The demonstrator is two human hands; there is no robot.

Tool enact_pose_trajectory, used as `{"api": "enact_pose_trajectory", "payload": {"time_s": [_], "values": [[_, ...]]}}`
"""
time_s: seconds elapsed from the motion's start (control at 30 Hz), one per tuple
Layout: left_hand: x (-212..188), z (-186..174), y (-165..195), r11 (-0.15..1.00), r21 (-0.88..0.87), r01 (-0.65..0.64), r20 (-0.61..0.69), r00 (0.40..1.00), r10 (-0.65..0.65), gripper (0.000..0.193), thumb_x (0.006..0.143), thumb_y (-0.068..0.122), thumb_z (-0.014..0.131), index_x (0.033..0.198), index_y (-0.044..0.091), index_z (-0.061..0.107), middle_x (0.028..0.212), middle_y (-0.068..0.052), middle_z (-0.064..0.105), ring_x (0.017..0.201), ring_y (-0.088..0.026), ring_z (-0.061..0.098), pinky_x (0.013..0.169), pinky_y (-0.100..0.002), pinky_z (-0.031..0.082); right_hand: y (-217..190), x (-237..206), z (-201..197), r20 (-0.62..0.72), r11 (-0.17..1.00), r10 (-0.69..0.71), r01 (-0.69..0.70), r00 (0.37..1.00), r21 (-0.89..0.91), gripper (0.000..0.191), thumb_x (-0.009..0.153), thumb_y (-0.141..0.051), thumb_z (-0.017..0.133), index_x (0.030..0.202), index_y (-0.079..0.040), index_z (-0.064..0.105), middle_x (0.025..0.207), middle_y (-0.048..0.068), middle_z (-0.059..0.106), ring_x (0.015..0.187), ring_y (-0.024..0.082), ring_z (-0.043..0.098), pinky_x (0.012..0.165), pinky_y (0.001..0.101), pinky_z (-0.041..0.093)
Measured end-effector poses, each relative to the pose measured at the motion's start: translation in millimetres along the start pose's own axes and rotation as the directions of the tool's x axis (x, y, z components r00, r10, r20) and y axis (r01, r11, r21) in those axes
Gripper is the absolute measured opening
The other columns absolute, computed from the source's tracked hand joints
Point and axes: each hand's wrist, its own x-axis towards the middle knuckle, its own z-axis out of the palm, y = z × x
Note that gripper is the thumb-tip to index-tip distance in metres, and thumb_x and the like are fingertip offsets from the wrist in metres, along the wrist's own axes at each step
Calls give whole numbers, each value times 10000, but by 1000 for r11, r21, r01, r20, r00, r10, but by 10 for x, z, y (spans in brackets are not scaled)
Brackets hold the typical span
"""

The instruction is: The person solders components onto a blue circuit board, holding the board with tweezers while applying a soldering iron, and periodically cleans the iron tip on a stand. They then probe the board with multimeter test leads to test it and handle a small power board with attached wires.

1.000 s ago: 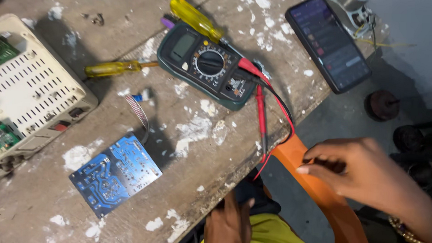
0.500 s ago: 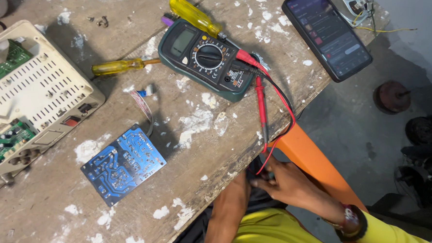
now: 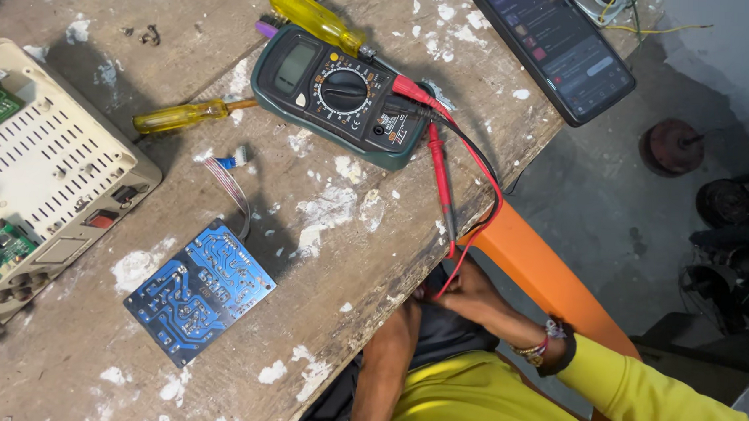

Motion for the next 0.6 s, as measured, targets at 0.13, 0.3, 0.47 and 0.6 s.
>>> {"api": "enact_pose_trajectory", "payload": {"time_s": [0.13,0.3,0.47,0.6], "values": [[-140,62,-209,995,91,-43,51,998,39,136,887,120,644,876,29,744,803,-242,708,701,-454,653,693,-543,520,43,10,52,-90,994,37,-28,995,106,573,775,-129,842,1296,-55,616,1110,84,743,985,203,739,839,338,619],[-107,195,-229,996,45,-76,1,997,76,158,871,141,665,874,3,742,775,-259,701,673,-464,645,652,-554,510,137,33,53,-194,984,-99,126,976,129,429,850,-96,787,1251,-27,651,1080,70,744,941,130,702,785,302,578],[15,278,-125,998,26,65,57,996,-67,134,860,78,624,877,-2,730,821,-272,695,745,-488,647,727,-573,503,253,187,172,-292,984,130,-89,947,151,371,857,-84,740,1220,-63,665,785,73,657,670,143,580,576,313,485],[42,183,-62,1000,-10,25,42,999,-25,156,850,49,615,941,1,732,881,-280,701,809,-505,646,766,-578,499,239,233,209,-322,962,148,-62,935,265,273,901,-125,684,1158,-34,683,796,20,693,687,111,626,581,289,482]]}}
